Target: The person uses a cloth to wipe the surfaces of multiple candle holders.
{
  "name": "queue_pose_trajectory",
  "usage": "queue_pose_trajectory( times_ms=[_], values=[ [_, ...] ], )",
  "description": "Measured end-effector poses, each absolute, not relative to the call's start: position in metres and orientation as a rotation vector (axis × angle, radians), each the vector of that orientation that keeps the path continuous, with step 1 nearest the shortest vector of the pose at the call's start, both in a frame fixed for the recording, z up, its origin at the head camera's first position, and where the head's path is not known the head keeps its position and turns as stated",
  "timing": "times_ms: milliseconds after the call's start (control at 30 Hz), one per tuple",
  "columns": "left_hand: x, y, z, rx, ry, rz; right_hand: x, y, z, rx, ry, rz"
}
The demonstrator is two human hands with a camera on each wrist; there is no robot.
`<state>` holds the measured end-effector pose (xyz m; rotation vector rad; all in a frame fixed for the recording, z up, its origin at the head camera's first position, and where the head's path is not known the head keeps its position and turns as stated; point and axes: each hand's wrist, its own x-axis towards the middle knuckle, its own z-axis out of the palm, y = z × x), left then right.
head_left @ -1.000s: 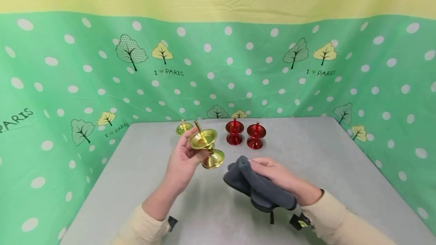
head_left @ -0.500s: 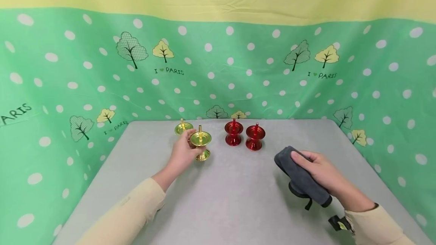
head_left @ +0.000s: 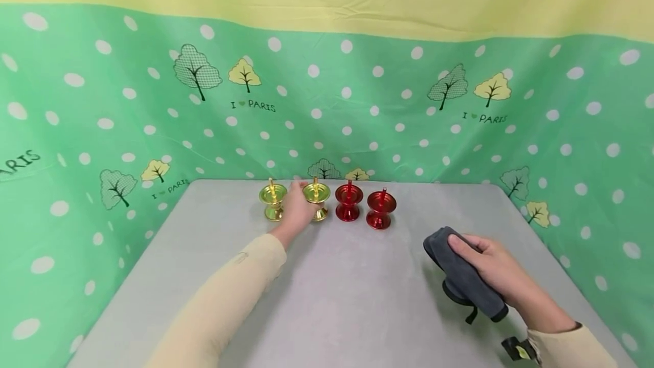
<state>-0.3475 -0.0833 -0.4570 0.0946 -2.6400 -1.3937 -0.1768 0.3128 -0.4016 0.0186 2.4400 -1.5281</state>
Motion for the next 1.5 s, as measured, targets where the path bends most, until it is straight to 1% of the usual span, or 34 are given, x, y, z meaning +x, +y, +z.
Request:
queue_pose_trajectory(
  times_ms=[200, 500, 867, 1100, 1300, 1500],
  values=[
    [-0.362, -0.08, -0.468, 0.141, -2.655, -1.365, -0.169, 0.311, -0.406, 0.065, 2.424, -1.53],
    [-0.366, -0.07, -0.465, 0.07, -2.744, -1.271, -0.169, 0.31, -0.407, 0.112, 2.435, -1.542],
    [-0.37, -0.065, -0.473, 0.051, -2.817, -1.16, -0.178, 0.293, -0.389, -0.001, 2.528, -1.71],
    [-0.369, -0.07, -0.483, 0.022, -2.791, -1.138, -0.176, 0.276, -0.397, -0.037, 2.75, -1.534],
    [-0.367, -0.075, -0.484, 0.018, -2.766, -1.14, -0.175, 0.266, -0.408, -0.002, 2.694, -1.43],
    [-0.368, -0.085, -0.482, 0.052, -2.764, -1.207, -0.177, 0.263, -0.409, -0.018, 2.673, -1.373]
  ],
)
